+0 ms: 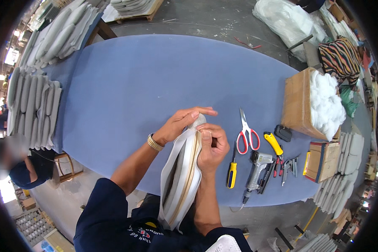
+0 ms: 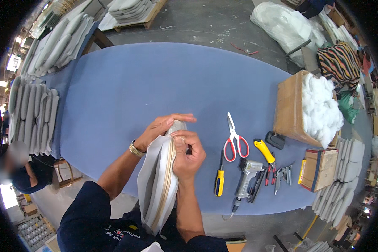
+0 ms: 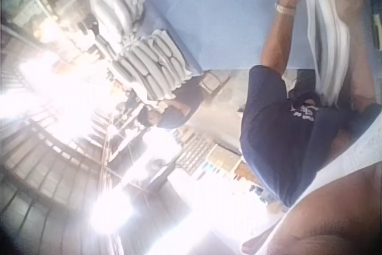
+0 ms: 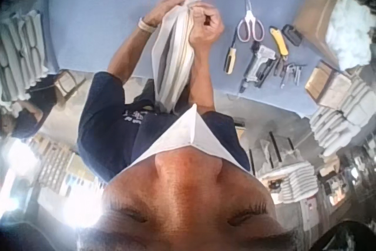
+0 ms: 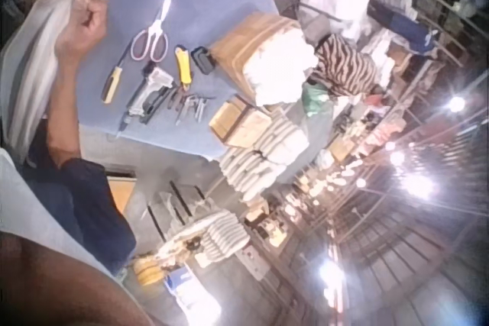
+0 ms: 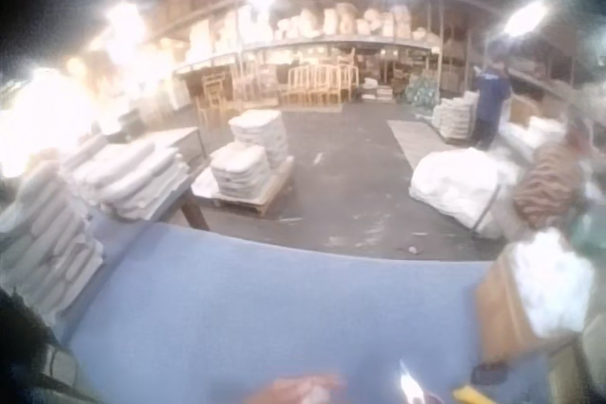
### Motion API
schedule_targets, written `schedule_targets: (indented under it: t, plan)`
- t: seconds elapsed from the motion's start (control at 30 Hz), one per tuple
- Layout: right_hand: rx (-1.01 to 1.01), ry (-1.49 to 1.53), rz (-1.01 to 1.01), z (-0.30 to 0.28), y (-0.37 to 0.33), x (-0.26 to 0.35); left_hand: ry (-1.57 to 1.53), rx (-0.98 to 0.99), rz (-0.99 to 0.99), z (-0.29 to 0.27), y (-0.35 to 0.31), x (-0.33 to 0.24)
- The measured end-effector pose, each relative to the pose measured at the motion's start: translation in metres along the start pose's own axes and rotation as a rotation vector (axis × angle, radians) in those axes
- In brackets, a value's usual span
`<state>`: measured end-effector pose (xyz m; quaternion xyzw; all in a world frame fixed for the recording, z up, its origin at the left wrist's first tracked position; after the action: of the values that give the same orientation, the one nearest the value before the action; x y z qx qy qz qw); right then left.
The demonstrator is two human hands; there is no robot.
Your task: The person assembles a white cushion by inserting a foam insert into a fabric cover, then uses a staple gun to secure the edges. They trim excess fabric with scissors and apply a utility knife to smooth the surface. The finished cushion is placed on a stack of similar items.
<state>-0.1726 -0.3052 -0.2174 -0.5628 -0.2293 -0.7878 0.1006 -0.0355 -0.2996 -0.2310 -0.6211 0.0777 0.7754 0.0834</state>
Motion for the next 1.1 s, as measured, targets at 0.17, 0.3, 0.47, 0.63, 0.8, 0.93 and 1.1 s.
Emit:
schedule_targets:
  t: [0.17, 0.3, 0.47, 0.63, 0.8, 0.93, 1.1]
  plan:
    - [-0.011, -0.083, -0.029, -0.008, 0.005, 0.005, 0.037, 0.150, -0.061, -0.003, 0.013, 0.014]
    - [0.015, -0.081, -0.002, -0.001, 0.010, 0.003, -0.006, 0.099, -0.141, -0.003, 0.013, 0.001]
    - [0.010, -0.028, -0.046, 0.005, 0.010, 0.005, 0.015, -0.030, -0.127, 0.004, 0.010, -0.007]
    - [0.026, 0.044, -0.006, -0.007, -0.003, 0.012, 0.090, -0.030, -0.170, 0.015, 0.014, -0.006]
    - [0.033, 0.119, 0.011, -0.009, -0.010, 0.012, 0.173, -0.039, -0.207, 0.020, 0.015, -0.015]
    - [0.013, 0.128, 0.013, -0.012, -0.014, 0.014, 0.199, -0.096, -0.267, 0.030, 0.011, -0.023]
    - [-0.032, 0.120, 0.013, -0.017, -0.023, 0.014, 0.273, -0.138, -0.231, 0.042, 0.006, -0.022]
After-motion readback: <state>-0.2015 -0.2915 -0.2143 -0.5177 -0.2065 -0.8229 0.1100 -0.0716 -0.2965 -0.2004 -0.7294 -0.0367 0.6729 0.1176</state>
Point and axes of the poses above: each hand's wrist, its own y-axis towards the middle knuckle, its own z-axis out of the palm, x = y × z, the point moved 5 cm from there along y, towards the middle knuckle, and after that the axes turned 15 degrees about x, right-handed, at the moved point
